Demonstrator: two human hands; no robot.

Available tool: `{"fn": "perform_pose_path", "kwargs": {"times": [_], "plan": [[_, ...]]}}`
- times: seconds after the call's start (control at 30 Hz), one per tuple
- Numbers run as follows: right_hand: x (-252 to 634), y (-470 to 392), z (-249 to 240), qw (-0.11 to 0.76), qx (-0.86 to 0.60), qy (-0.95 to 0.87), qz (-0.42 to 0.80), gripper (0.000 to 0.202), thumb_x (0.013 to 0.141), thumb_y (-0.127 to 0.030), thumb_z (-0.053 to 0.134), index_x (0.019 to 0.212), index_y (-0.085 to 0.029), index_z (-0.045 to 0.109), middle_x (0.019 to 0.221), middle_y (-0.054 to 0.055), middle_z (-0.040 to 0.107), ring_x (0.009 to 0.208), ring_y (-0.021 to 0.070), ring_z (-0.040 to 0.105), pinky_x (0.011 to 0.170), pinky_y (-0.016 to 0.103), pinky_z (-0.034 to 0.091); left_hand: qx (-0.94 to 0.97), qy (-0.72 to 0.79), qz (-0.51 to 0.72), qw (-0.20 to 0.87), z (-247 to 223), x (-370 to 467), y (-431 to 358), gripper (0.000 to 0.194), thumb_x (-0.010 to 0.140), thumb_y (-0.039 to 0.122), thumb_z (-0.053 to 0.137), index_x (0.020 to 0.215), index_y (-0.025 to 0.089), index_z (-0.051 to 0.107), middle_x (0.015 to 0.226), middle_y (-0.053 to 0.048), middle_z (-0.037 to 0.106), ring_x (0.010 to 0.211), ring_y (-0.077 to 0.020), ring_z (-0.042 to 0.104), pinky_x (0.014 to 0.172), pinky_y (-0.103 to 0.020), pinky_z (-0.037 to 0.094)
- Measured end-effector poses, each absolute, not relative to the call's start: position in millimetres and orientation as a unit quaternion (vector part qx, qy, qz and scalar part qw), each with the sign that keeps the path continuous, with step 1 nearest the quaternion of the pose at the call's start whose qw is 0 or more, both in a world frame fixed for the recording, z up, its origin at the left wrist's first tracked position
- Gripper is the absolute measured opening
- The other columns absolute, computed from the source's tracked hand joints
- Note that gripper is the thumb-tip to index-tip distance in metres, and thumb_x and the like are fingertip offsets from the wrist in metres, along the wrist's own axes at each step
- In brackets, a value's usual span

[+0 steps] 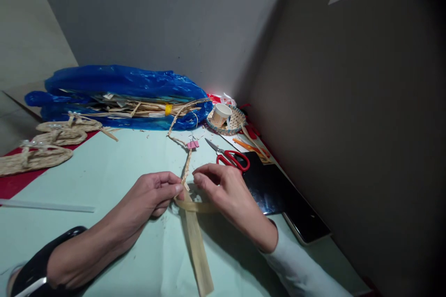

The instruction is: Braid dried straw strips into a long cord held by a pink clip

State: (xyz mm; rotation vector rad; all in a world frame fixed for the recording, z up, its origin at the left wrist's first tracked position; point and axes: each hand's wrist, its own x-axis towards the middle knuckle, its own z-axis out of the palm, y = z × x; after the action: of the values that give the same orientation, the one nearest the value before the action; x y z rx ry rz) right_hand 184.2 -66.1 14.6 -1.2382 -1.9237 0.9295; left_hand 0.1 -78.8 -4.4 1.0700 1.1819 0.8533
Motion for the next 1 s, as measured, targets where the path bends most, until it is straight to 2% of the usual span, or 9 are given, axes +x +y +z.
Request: {"fn": "perform_pose_path", "kwargs": {"times": [0.1,0.2,0.3,0.47,0.57,0.7,0.77,0.9,1.0], "plan": [[180,-59,1,0.296,-0.424,-0.692,0.503,0.024,0.09,-0.037,0.064,0.087,-0.014,0.067,0.072,0.0,0.062,0.066,0.0123,0.052,0.059,0.023,0.035,0.467,0.517,0.374,0.612,-4,0,-79,0.028,0.073,0.04,0.073,0.08,0.015,0.066,0.059,0.008,0.045,0.05,-0.0068,0.019,0.048,-0.027,0.01],[175,-56,-10,0.286,-0.392,-0.674,0.556,0.032,0.089,-0.044,0.064,0.076,-0.015,0.06,0.063,-0.004,0.051,0.06,0.0105,0.043,0.054,0.023,0.031,0.471,0.529,0.369,0.602,-4,1,-79,0.026,0.071,0.038,0.073,0.079,0.015,0.065,0.054,0.01,0.041,0.049,-0.0071,0.019,0.047,-0.026,0.01],[175,-56,-12,0.272,-0.382,-0.706,0.531,0.03,0.092,-0.036,0.06,0.072,-0.015,0.058,0.065,-0.004,0.051,0.062,0.01,0.043,0.056,0.022,0.031,0.485,0.544,0.362,0.582,-1,4,-78,0.024,0.067,0.037,0.073,0.075,0.016,0.066,0.05,0.01,0.042,0.047,-0.0076,0.023,0.046,-0.025,0.013],[183,-53,-5,0.246,-0.37,-0.757,0.48,0.024,0.095,-0.018,0.051,0.077,-0.013,0.066,0.072,0.0,0.061,0.066,0.0107,0.05,0.062,0.021,0.036,0.529,0.549,0.358,0.539,7,8,-77,0.026,0.067,0.043,0.071,0.065,0.018,0.067,0.056,0.001,0.058,0.05,-0.0109,0.033,0.047,-0.026,0.019],[187,-51,2,0.231,-0.354,-0.782,0.457,0.024,0.094,-0.012,0.049,0.08,-0.013,0.068,0.072,0.0,0.062,0.065,0.0104,0.05,0.064,0.021,0.036,0.541,0.558,0.345,0.526,8,9,-77,0.026,0.068,0.043,0.07,0.06,0.019,0.064,0.053,0.003,0.055,0.049,-0.0112,0.032,0.048,-0.027,0.018],[185,-51,7,0.221,-0.374,-0.779,0.452,0.023,0.09,-0.007,0.048,0.074,-0.013,0.062,0.068,-0.002,0.056,0.062,0.0094,0.047,0.061,0.021,0.034,0.55,0.569,0.334,0.512,6,8,-75,0.027,0.068,0.045,0.068,0.058,0.02,0.061,0.051,0.005,0.051,0.049,-0.0117,0.033,0.049,-0.026,0.019],[182,-53,5,0.234,-0.39,-0.762,0.461,0.023,0.091,-0.009,0.048,0.072,-0.014,0.059,0.066,-0.003,0.053,0.061,0.0095,0.046,0.059,0.022,0.033,0.567,0.567,0.335,0.495,4,7,-75,0.027,0.067,0.045,0.068,0.058,0.021,0.059,0.051,0.004,0.054,0.05,-0.0132,0.039,0.051,-0.026,0.024],[174,-56,-5,0.275,-0.414,-0.739,0.455,0.032,0.095,-0.026,0.053,0.065,-0.015,0.055,0.058,-0.005,0.044,0.058,0.0095,0.039,0.054,0.022,0.028,0.634,0.562,0.31,0.431,-1,3,-76,0.023,0.074,0.043,0.061,0.066,0.021,0.062,0.058,0.001,0.065,0.06,-0.0199,0.056,0.061,-0.029,0.037],[172,-58,-11,0.28,-0.426,-0.729,0.458,0.034,0.094,-0.025,0.053,0.062,-0.014,0.059,0.056,-0.004,0.048,0.056,0.0092,0.04,0.055,0.022,0.029,0.68,0.573,0.268,0.371,-2,0,-76,0.025,0.082,0.04,0.055,0.07,0.022,0.065,0.065,-0.001,0.071,0.066,-0.0224,0.062,0.065,-0.031,0.039]]}}
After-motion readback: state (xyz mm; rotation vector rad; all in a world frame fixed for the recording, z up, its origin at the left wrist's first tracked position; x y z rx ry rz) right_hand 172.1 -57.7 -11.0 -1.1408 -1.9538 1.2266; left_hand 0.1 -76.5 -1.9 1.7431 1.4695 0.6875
